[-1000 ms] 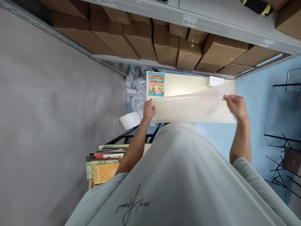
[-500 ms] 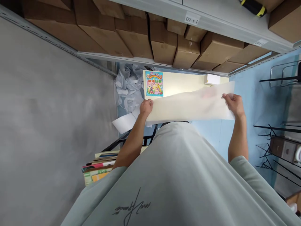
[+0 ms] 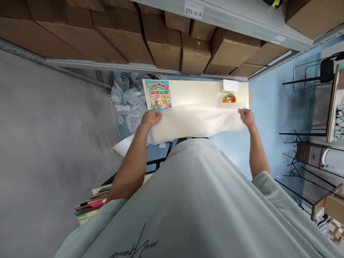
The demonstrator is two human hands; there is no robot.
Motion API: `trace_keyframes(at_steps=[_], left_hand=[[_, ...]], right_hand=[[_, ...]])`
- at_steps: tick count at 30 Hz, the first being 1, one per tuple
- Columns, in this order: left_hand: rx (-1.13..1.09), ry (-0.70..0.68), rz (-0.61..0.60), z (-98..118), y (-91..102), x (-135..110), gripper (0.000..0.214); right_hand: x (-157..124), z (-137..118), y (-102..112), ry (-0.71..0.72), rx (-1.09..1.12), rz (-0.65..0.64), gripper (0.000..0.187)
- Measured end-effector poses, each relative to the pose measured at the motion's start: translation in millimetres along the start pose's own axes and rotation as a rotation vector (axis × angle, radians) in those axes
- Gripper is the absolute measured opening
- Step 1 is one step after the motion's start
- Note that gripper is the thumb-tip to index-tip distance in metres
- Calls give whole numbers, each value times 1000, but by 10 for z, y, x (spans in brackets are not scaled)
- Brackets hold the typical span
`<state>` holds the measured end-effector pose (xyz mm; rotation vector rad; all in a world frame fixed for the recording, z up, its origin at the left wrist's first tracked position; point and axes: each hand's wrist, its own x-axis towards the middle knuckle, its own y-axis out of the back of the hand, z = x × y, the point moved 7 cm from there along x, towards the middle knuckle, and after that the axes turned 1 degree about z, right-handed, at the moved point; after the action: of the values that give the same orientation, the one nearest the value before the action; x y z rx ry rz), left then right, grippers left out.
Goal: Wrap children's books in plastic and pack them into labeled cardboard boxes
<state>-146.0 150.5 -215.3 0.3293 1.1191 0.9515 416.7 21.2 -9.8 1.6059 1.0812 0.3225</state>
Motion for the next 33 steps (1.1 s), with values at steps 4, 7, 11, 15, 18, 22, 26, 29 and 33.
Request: trace_keyframes(at_steps=[4,7,11,15,18,22,26,29,33], left_hand=[[7,98,167,-8,7,-142,60],[-19,85,320,109,-132,-423,78],[51,16,152,321,-642,-726,115],[173,38,20,243,-888,-831,124],[229,22,-3,89,-830,-808,119],[254,26,-28,-97,-712,-757,120],[200,72,-3,-176,-637,-717,121],[52,83,160,-140,-436,-618,86],[-77,114,398,-108,27,-312,40]], right_hand=[[103,65,-516,12,-233,-66,45],[121,110,-815,15,-288,-135,37],[111,178,-1073,45,-285,-180,38],[78,236,-1267,56,-256,-179,41],[16,216,-1463,68,-244,-226,40],[-64,156,-1711,56,-273,-297,41],[-54,215,-1821,-54,-315,-340,47],[-2,283,-1813,-109,-327,-339,49],[41,335,-1794,-151,-340,-355,51]])
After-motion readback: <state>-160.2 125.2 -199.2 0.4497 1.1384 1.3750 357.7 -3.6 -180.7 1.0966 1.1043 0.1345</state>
